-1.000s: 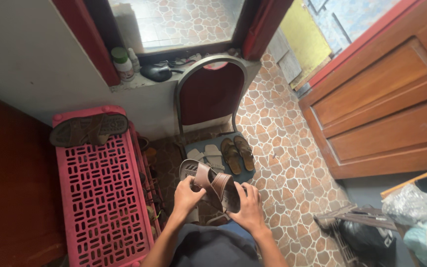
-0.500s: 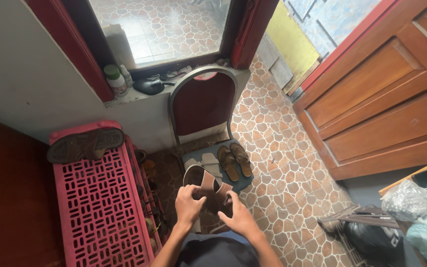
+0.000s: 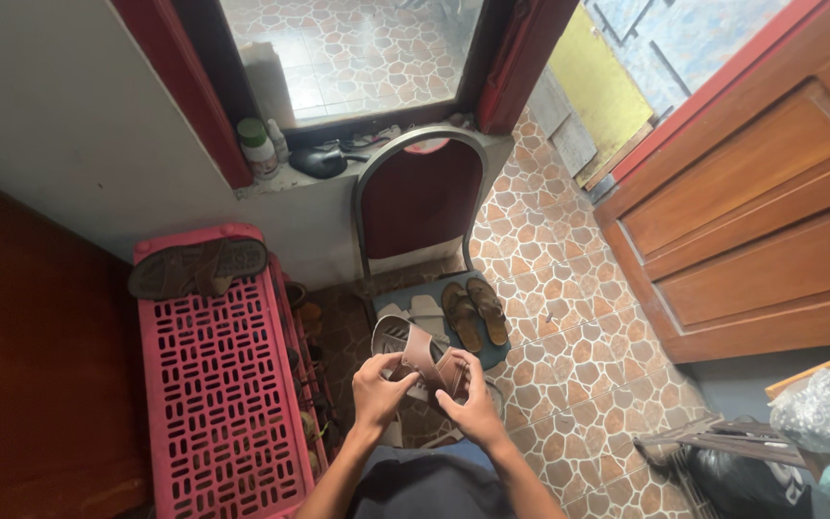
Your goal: The person repeatedly handles a brown sandal, manipulating its strap and sole with both hands. The person turns the sandal over multiple times, adjusts the strap, and appears to be attempting a repair or inspection. The sandal is held and repositioned throughout the clip without a visible final state.
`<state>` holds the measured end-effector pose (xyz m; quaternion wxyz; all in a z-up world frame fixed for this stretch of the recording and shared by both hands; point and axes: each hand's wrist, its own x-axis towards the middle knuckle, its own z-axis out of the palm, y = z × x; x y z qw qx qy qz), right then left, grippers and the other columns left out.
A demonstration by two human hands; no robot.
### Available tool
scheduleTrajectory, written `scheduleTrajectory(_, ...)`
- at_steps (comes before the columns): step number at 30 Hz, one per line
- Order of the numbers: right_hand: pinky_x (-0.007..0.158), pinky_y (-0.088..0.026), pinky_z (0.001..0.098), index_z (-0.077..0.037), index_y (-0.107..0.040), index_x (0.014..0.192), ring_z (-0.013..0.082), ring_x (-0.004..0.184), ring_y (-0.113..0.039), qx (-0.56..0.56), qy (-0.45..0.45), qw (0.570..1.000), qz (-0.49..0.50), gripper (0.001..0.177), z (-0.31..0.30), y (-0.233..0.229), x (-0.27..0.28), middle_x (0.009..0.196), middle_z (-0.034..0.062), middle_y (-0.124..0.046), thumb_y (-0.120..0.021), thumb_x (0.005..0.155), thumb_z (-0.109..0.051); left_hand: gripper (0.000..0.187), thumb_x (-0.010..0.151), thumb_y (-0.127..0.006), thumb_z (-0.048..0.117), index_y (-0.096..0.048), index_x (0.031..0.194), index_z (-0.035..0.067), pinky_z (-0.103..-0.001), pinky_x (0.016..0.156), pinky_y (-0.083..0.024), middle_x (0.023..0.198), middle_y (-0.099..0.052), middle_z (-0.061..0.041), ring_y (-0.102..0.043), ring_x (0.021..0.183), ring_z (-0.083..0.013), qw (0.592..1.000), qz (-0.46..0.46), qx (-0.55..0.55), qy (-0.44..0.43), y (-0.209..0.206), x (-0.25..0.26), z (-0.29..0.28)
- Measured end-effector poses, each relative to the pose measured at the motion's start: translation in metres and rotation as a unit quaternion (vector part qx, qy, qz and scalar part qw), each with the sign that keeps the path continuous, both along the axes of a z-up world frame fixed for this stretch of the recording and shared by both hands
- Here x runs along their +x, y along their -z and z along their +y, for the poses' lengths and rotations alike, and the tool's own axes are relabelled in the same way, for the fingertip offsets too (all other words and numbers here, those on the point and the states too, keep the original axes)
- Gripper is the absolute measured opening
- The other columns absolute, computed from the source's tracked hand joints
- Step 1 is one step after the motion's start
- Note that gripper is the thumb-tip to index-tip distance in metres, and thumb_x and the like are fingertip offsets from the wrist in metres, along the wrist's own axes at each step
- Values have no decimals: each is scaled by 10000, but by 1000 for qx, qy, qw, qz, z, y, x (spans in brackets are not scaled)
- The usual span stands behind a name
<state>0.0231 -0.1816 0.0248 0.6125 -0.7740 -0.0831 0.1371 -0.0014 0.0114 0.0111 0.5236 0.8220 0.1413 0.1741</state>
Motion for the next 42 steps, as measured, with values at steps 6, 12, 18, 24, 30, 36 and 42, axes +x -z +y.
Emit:
scheduleTrajectory(6, 1099, -445, 349, -75, -465, 1392, 221, 1336, -543, -16, -20, 999, -21, 662, 5, -4, 0, 1438, 119, -524, -756, 800, -15, 406, 668, -875, 108, -743, 1049, 69, -368, 774, -541, 884, -695, -77, -669, 877, -264, 995, -37, 94, -12, -11, -6, -6)
scheduleTrajectory(12, 1097, -452, 342, -66, -486, 1371, 226, 1287, -562, 91, 3, 992, 84, 620, 14, 10, -1, 1396, 124, -542, -739, 812, 25, 417, 669, -859, 93, -714, 1059, 68, -408, 746, -500, 846, -628, -91, -614, 817, -295, 973, -84, 213, -18, -23, -9, -6)
scheduleTrajectory(18, 1057, -448, 332, -69, -504, 1334, 196, 1300, -513, 42, 0, 999, -3, 623, 11, 15, -1, 1413, 103, -517, -755, 778, 59, 452, 655, -828, 84, -694, 1086, 56, -402, 776, -516, 902, -634, -99, -631, 875, -310, 983, -63, 172, 13, -24, -5, 1)
scheduleTrajectory(24, 947, -530, 298, -89, -547, 1315, 166, 1083, -658, 103, 53, 986, 118, 532, -8, 23, 6, 1193, 91, -638, -735, 830, 22, 461, 751, -856, 295, -737, 1179, 176, -372, 697, -569, 937, -719, -55, -705, 744, -281, 979, 169, 17, 112, -17, 2, 14)
scheduleTrajectory(30, 889, -515, 271, -44, -669, 1099, 99, 970, -639, 90, 46, 994, 45, 261, -23, 30, 8, 1123, 18, -676, -699, 846, 14, 639, 704, -904, 316, -678, 1287, 185, -368, 761, -573, 917, -732, -96, -726, 868, -291, 979, 126, 63, 149, -17, 6, 5)
scheduleTrajectory(36, 913, -512, 275, -66, -713, 1015, 116, 991, -669, -36, 56, 997, 37, 184, -32, 12, 7, 1005, 35, -728, -726, 833, -49, 572, 688, -886, 292, -706, 1227, 234, -387, 787, -565, 1089, -681, -69, -699, 939, -282, 958, 86, 109, 251, -34, 15, 4)
scheduleTrajectory(42, 911, -512, 289, -56, -710, 1002, 134, 993, -667, -24, 77, 997, 22, 169, -36, 3, 12, 998, 51, -726, -733, 835, -66, 451, 632, -912, 256, -782, 1060, 200, -432, 805, -528, 1150, -620, -116, -630, 973, -331, 946, -71, 163, 272, -35, 21, -11)
